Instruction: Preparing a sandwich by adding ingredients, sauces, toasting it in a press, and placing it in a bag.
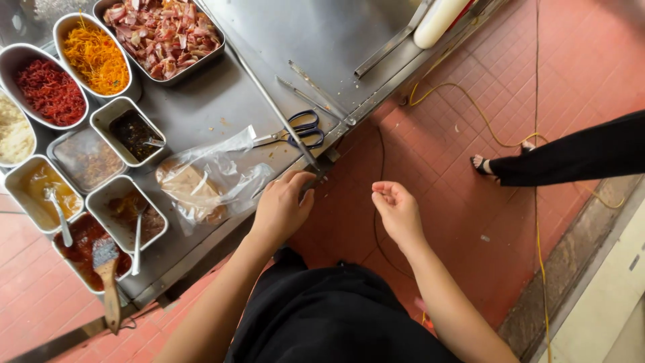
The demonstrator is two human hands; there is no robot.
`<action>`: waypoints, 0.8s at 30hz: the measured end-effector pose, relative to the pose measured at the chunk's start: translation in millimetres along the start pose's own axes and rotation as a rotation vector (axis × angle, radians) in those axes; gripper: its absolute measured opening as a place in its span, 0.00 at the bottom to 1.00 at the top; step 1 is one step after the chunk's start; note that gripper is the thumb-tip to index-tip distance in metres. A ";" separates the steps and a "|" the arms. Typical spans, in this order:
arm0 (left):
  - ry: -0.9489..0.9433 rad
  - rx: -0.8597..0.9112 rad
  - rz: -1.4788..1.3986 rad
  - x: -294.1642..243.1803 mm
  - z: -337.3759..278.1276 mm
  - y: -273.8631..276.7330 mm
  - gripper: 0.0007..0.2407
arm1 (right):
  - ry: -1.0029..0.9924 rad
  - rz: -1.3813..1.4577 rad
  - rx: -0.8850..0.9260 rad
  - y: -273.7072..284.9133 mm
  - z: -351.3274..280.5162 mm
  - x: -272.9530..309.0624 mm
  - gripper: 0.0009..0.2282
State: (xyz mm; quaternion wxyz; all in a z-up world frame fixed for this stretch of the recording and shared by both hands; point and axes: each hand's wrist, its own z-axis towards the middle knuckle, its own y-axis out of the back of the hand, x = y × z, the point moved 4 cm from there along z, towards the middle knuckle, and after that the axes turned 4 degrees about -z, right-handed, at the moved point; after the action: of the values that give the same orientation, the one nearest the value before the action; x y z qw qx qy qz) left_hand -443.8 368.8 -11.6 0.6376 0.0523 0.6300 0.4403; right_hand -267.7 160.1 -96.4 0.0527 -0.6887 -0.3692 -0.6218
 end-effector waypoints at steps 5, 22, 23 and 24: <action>0.215 -0.208 0.035 -7.7 -48.5 6.8 0.10 | 0.069 -0.046 0.091 21.7 -19.3 -15.3 0.08; 0.546 -0.408 -0.090 -10.3 -132.2 44.3 0.08 | 0.211 -0.247 0.426 -48.9 -10.3 34.3 0.08; 0.521 -0.399 -0.098 -7.5 -123.0 48.1 0.08 | 0.247 -0.236 0.428 -61.5 -4.0 37.6 0.08; 0.514 -0.395 -0.101 -2.4 -116.1 51.1 0.08 | 0.247 -0.236 0.420 -69.6 0.2 37.9 0.08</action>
State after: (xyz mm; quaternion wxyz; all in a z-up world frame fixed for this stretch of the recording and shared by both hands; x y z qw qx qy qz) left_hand -567.3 341.6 -1.3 0.4766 -0.2167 0.6746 0.5205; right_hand -309.2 227.3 -89.4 0.1661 -0.5338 -0.5586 -0.6127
